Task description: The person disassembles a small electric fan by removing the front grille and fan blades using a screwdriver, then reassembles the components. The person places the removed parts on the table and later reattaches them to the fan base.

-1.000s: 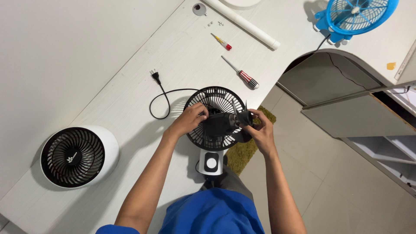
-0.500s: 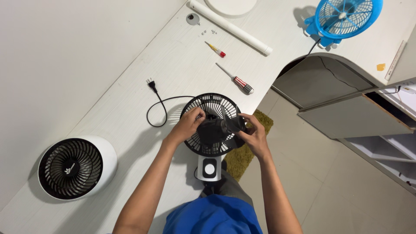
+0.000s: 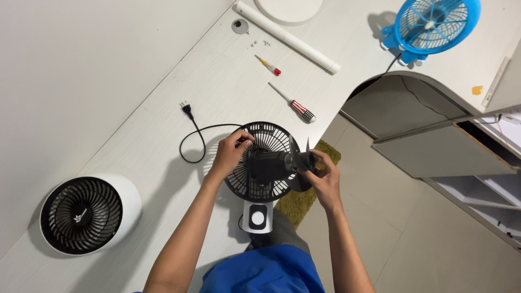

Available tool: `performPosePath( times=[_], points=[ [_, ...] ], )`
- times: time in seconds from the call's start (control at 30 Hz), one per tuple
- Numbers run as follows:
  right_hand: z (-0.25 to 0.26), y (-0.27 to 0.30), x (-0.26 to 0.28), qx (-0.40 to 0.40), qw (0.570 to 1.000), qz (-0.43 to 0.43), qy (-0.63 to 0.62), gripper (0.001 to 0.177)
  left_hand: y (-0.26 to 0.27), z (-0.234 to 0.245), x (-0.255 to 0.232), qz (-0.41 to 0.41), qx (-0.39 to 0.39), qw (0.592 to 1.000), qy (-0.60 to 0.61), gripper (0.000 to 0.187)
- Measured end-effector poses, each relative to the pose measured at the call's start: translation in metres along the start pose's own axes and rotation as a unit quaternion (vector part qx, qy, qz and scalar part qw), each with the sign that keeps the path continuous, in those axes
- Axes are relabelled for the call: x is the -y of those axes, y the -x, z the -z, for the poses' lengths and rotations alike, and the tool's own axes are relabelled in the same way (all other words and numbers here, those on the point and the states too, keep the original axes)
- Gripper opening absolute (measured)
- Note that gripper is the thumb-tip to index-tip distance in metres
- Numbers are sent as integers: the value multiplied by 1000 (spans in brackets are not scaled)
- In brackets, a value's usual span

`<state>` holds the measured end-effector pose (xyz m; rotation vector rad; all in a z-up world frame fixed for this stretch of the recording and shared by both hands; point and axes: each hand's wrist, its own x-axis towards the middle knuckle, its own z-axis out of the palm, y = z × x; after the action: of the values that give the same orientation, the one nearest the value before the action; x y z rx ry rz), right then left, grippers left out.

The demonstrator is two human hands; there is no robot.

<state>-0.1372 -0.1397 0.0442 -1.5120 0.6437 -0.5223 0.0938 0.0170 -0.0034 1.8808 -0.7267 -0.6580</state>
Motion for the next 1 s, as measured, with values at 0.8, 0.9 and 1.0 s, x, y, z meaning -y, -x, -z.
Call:
performPosePath(
  times=[0.8,0.9,1.0],
  points=[
    [-35,34,-28,-32,999,-19,28,48,139,-22,93,77,-266,961,21,8],
    [-38,42,-33,-38,999,-5,-9,48,142,-34,118,91,-279,956,13,7],
    [-39,48,-37,-50,999,0,-8,46,140,-44,145,79,-256,963,-24,9]
  ],
)
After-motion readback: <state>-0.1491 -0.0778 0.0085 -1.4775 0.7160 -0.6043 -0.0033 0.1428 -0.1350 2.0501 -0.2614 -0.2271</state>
